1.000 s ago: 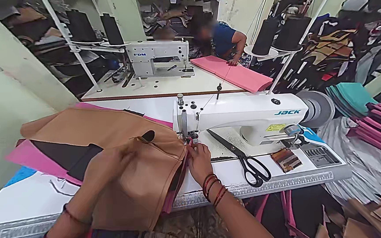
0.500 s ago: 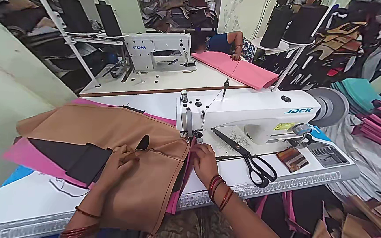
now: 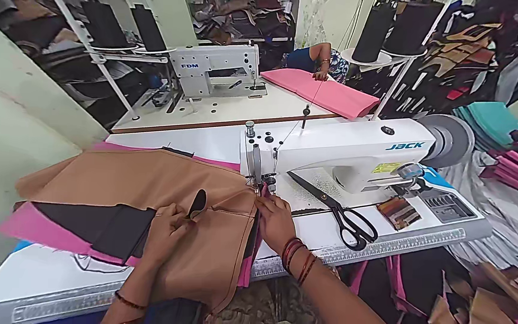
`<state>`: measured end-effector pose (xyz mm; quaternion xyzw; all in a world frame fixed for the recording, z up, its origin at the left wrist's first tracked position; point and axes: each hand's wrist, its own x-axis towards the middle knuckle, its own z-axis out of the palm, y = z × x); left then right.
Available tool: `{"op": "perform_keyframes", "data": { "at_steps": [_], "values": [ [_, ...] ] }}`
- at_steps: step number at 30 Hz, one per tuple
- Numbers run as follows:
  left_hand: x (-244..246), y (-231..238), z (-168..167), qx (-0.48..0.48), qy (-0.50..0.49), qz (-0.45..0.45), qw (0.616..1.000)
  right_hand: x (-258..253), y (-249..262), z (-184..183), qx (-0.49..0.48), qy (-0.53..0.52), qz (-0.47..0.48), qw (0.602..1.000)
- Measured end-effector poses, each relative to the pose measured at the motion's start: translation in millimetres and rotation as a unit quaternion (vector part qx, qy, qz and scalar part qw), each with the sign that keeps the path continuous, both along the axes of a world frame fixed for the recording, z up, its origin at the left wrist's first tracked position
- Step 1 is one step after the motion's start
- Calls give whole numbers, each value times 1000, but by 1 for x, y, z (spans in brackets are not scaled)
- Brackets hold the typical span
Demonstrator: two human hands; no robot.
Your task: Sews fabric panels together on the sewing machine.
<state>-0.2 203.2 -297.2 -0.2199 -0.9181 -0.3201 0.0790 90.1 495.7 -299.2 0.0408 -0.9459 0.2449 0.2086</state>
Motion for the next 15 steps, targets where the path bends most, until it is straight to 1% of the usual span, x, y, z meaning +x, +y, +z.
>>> {"op": "perform_keyframes", "data": {
  "at_steps": [2,5,7,10,12,15],
  "values": [
    [7,2,0,-8,-5,15,1000,1,-1,1,23,-12,9,1000],
    [18,8,3,-17,-8,31,999,-1,-3,4,65,-36,-4,997],
    [29,14,7,-17,-20,49,998,-2,-3,5,65,-57,-5,996],
    [39,21,8,-16,-23,70,997,-5,2,4,64,-44,5,997],
    [45,27,10,-18,-27,79,996,-8,7,5,68,-57,9,996],
    [54,35,14,-21,-34,101,994,-12,11,7,41,-91,10,995]
  ]
}}
